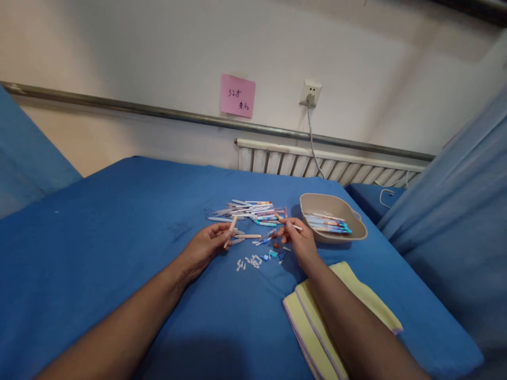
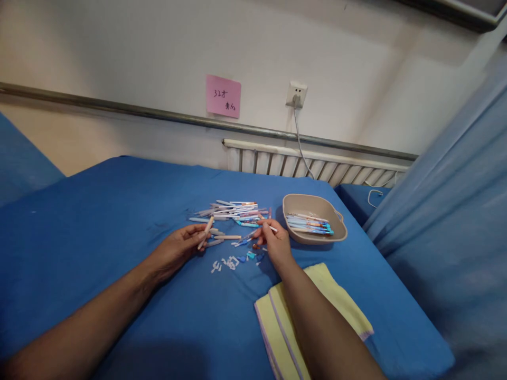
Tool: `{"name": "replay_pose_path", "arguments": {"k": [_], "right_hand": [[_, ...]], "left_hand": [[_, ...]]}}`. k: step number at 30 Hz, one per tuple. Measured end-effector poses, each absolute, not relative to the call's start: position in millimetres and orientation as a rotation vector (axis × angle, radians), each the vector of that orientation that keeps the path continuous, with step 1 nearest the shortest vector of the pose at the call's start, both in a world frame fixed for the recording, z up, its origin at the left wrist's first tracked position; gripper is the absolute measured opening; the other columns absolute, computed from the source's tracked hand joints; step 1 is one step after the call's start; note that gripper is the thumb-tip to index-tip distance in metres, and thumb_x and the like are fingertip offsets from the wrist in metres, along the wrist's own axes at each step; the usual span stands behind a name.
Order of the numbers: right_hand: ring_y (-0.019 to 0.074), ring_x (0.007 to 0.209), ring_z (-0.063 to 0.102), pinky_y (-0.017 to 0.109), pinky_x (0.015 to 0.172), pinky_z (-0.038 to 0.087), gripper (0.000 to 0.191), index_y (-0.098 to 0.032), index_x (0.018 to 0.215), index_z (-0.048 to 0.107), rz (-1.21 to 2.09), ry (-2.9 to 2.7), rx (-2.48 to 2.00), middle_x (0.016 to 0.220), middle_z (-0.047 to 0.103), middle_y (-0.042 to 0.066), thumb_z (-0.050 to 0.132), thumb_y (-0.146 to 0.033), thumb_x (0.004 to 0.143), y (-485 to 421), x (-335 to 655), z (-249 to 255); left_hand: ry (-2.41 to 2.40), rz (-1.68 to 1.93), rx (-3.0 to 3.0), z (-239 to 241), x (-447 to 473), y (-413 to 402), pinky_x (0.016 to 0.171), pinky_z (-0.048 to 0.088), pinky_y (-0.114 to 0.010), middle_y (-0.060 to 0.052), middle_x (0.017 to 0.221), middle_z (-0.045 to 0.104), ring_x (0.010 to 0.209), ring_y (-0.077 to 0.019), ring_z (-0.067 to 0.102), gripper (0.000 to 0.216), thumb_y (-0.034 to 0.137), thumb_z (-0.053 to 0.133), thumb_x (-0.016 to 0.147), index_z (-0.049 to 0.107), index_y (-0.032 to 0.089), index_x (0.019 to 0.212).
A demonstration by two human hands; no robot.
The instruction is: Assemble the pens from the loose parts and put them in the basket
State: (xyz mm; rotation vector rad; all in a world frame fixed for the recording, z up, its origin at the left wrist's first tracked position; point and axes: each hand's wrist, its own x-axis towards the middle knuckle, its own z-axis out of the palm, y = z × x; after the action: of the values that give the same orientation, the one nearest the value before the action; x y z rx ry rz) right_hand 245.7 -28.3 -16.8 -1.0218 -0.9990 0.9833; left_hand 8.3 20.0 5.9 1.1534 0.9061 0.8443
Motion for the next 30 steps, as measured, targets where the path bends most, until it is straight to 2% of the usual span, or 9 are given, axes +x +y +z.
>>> {"name": "replay_pose_path", "arguments": {"k": [5, 12, 22, 27, 30], "right_hand": [[0.0094, 0.048, 0.05, 0.024, 0.051, 0.047, 0.033, -0.019, 0.091, 0.06, 0.987, -1.06, -1.018, 0.067, 0.06, -0.001, 0.053, -0.05, 0.081, -29.9, 243.7, -16.0], [0.0103, 0.047, 0.05, 0.024, 0.049, 0.045, 0.049, -0.016, 0.086, 0.063, 0.99, -0.968, -1.059, 0.062, 0.06, 0.001, 0.046, -0.062, 0.08, -31.7, 244.4, -10.8], [0.0102, 0.048, 0.05, 0.023, 0.048, 0.045, 0.044, -0.016, 0.081, 0.063, 1.037, -0.972, -1.057, 0.061, 0.058, 0.001, 0.052, -0.059, 0.078, -32.7, 242.8, -10.7], [0.0092, 0.049, 0.049, 0.022, 0.048, 0.045, 0.039, -0.016, 0.084, 0.063, 1.043, -0.972, -1.028, 0.062, 0.058, 0.0, 0.057, -0.054, 0.077, -32.6, 243.7, -11.7], [0.0091, 0.048, 0.048, 0.022, 0.048, 0.045, 0.037, -0.018, 0.087, 0.063, 1.026, -0.982, -1.027, 0.064, 0.059, 0.0, 0.056, -0.052, 0.078, -33.1, 243.7, -11.8]], "left_hand": [[0.852, 0.724, 1.072, 3.4, 8.8, 18.8, 0.056, 0.045, -0.021, -0.003, 0.083, 0.063, 0.061, -0.009, 0.057, 0.036, 0.026, 0.073, 0.071, 0.06, 0.014, 0.102], [0.803, 0.619, 1.029, -3.6, 9.4, 15.4, 0.066, 0.05, -0.025, -0.003, 0.087, 0.066, 0.07, -0.014, 0.066, 0.038, 0.022, 0.074, 0.068, 0.059, 0.016, 0.102], [0.797, 0.596, 1.021, -5.2, 13.4, 9.4, 0.074, 0.053, -0.031, -0.006, 0.092, 0.066, 0.079, -0.0193, 0.068, 0.038, 0.022, 0.077, 0.064, 0.058, 0.015, 0.096], [0.777, 0.638, 1.014, -1.5, 10.4, 12.4, 0.069, 0.053, -0.025, -0.004, 0.088, 0.065, 0.074, -0.0155, 0.067, 0.032, 0.017, 0.076, 0.066, 0.059, 0.015, 0.093], [0.766, 0.72, 0.968, 7.3, 2.5, 18.6, 0.06, 0.052, -0.021, -0.004, 0.083, 0.064, 0.065, -0.0112, 0.063, 0.025, 0.014, 0.072, 0.07, 0.06, 0.014, 0.093]]}}
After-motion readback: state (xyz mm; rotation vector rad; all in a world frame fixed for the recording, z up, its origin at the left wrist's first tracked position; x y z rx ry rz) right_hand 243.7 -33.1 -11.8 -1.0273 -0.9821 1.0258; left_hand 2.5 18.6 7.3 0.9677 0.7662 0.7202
